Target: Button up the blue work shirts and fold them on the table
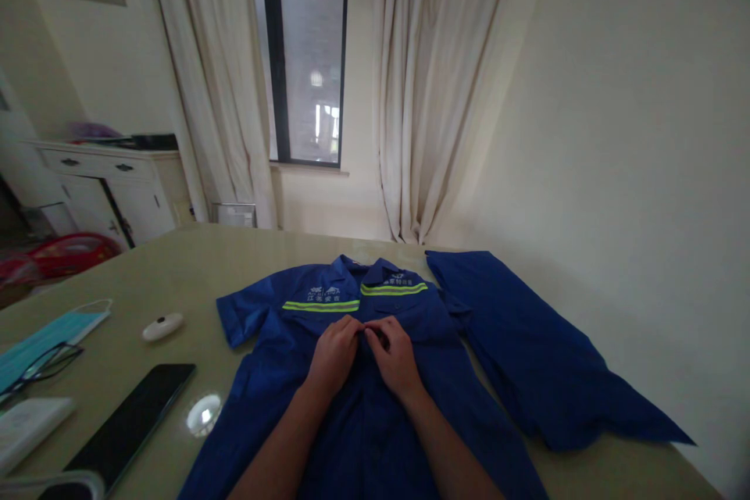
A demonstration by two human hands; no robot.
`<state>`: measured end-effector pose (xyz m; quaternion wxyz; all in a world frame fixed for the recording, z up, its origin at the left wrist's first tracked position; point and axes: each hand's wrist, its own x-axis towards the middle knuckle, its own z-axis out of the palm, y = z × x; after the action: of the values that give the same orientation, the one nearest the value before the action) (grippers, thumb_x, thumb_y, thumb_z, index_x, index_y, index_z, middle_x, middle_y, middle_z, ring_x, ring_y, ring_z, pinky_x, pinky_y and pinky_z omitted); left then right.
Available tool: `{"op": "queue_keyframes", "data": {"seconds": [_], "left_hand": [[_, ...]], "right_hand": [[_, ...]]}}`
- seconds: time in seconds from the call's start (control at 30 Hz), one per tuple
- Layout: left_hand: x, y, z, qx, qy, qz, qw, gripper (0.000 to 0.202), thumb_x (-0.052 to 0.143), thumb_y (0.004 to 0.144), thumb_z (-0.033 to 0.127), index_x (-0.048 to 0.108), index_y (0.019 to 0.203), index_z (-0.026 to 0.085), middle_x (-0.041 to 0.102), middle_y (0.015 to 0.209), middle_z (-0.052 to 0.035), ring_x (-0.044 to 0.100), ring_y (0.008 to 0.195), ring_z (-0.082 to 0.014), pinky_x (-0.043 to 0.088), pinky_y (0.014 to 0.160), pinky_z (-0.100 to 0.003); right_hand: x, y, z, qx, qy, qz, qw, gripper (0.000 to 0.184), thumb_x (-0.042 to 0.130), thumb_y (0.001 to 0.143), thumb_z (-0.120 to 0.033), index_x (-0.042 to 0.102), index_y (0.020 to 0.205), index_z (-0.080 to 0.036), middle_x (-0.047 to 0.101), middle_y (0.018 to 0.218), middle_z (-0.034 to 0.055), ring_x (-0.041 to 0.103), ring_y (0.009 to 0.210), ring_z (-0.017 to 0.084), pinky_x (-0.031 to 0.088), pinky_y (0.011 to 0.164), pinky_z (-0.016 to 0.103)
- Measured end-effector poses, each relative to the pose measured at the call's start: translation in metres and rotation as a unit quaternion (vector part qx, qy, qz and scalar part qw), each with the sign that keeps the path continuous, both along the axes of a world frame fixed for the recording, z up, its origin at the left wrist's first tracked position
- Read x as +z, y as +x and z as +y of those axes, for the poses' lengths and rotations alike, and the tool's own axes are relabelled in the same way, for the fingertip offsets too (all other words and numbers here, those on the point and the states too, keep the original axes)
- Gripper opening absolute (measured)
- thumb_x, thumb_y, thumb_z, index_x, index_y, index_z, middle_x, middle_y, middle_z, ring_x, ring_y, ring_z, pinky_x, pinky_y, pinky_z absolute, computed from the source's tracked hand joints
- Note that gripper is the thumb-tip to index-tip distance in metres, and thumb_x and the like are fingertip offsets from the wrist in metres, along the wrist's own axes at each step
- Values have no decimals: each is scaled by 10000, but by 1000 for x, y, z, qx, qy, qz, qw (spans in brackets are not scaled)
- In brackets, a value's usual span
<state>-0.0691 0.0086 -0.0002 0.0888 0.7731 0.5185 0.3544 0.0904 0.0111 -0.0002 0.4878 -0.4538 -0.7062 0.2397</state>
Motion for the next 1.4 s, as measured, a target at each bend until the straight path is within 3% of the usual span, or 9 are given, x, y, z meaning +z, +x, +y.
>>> {"op": "queue_keyframes", "data": {"seconds": [0.3, 0.5, 0.7, 0.8, 0.97, 1.07, 1.2, 1.4], "left_hand": [[4, 4, -2, 2, -2, -14, 1000, 324, 451, 873, 22, 644, 1014, 240, 669, 973, -38, 646, 943, -206, 512, 865, -321], [0, 0, 3, -4, 10, -122, 992, 321, 434, 913, 72, 672, 1031, 252, 685, 1026, -39, 677, 957, -189, 537, 896, -324], [-8, -3, 14, -26, -34, -250, 967, 335, 500, 823, 54, 652, 1066, 227, 685, 1068, -38, 696, 934, -173, 575, 873, -323], [-7, -3, 11, -14, -46, -220, 974, 381, 536, 780, 39, 608, 1106, 222, 653, 1136, -51, 680, 920, -173, 567, 856, -326], [-4, -1, 1, 100, -42, -68, 992, 130, 567, 843, 103, 580, 896, 221, 651, 909, -30, 643, 866, -214, 516, 803, -344], [-6, -2, 1, 85, -52, -46, 994, 126, 573, 873, 112, 626, 895, 225, 698, 912, -28, 656, 924, -224, 497, 854, -356], [-11, -5, 7, 52, -69, -97, 992, 182, 620, 871, 125, 682, 991, 247, 746, 983, -15, 686, 954, -210, 506, 882, -347], [-10, -4, 8, 56, -67, -112, 990, 183, 643, 873, 148, 727, 1003, 246, 772, 971, -25, 706, 946, -218, 526, 889, -364]], "right_hand": [[-3, 0, 2, -9, 9, 4, 1000, 198, 581, 947, -252, 769, 1007, -244, 673, 950, 55, 644, 835, 205, 516, 770, 323], [-7, 1, 4, -21, 7, 1, 1000, 168, 610, 899, -236, 759, 974, -233, 658, 907, 48, 615, 713, 187, 515, 679, 311], [-8, 1, 5, -30, 4, 4, 1000, 195, 616, 884, -242, 740, 1032, -216, 647, 940, 50, 588, 689, 168, 510, 666, 299], [-5, 1, 4, -27, -2, 1, 1000, 205, 617, 903, -273, 744, 1053, -216, 640, 945, 51, 590, 699, 168, 506, 670, 300], [2, -2, -4, -20, 4, -24, 1000, 306, 755, 841, -408, 738, 1089, -230, 649, 968, 45, 597, 728, 176, 508, 673, 300], [1, -4, -6, -19, 7, -61, 998, 314, 782, 799, -324, 734, 1098, -240, 675, 971, 49, 625, 785, 202, 514, 714, 309], [-7, -4, -1, -42, -1, -74, 996, 277, 621, 805, -139, 748, 1037, -225, 723, 909, 58, 668, 811, 229, 514, 751, 326], [-11, 1, 6, -24, -30, 8, 999, 323, 527, 811, -154, 754, 1034, -211, 770, 987, 58, 709, 903, 240, 534, 828, 335]]}}
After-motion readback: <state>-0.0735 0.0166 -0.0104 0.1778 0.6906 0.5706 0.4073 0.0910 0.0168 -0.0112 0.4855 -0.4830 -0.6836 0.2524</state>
